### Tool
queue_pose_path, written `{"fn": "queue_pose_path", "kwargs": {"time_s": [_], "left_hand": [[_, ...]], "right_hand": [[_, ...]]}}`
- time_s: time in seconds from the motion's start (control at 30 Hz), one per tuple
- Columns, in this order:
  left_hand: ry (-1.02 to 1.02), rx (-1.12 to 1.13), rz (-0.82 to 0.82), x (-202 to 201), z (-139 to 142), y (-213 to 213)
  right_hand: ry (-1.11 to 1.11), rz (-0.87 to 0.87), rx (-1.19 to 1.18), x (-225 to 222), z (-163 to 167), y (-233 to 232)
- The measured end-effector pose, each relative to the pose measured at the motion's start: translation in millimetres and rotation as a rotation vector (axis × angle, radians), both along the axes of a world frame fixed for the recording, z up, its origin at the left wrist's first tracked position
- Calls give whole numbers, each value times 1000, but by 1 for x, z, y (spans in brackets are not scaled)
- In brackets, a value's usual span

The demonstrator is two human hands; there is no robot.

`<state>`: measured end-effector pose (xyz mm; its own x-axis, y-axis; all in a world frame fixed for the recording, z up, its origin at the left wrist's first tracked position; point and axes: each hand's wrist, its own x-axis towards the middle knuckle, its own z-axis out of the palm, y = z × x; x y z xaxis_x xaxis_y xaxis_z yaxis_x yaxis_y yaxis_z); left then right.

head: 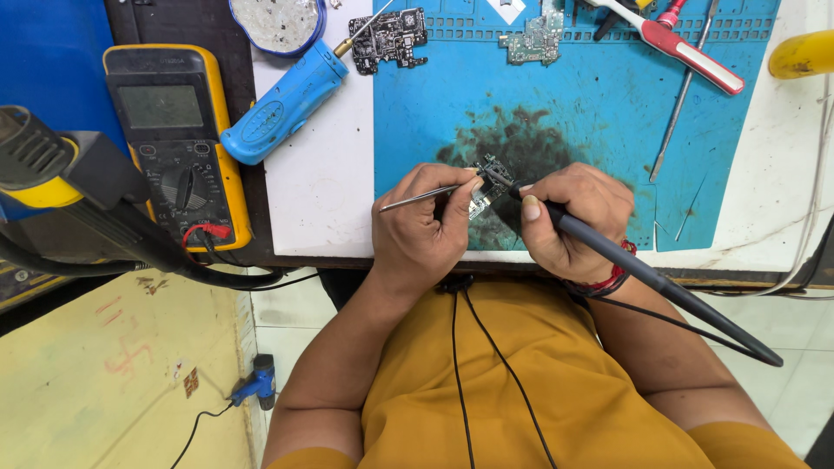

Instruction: The person solders a small circuit board at a workbench, holding the board with tweezers while applying a soldering iron to its components, occasionally repositioning the board and touching it with a metal probe. Other boards, a multimeter, and hand tools lie on the blue mat around the work area.

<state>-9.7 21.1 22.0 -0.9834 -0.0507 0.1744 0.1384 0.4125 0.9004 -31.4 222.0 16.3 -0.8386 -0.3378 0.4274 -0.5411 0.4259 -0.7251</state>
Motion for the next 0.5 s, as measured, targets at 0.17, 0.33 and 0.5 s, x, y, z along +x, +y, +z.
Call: {"fn": "queue_pose_path", "kwargs": {"time_s": [0.17, 0.33, 0.5], "left_hand": [[0, -8, 5, 0, 0, 0], [-2, -7, -1, 0, 0, -1], [-6, 1, 1, 0, 0, 0]], "right_hand": [[8, -5, 1, 0, -1, 0], [16, -17, 9, 0, 0, -1], [5, -9, -8, 0, 0, -1]]}}
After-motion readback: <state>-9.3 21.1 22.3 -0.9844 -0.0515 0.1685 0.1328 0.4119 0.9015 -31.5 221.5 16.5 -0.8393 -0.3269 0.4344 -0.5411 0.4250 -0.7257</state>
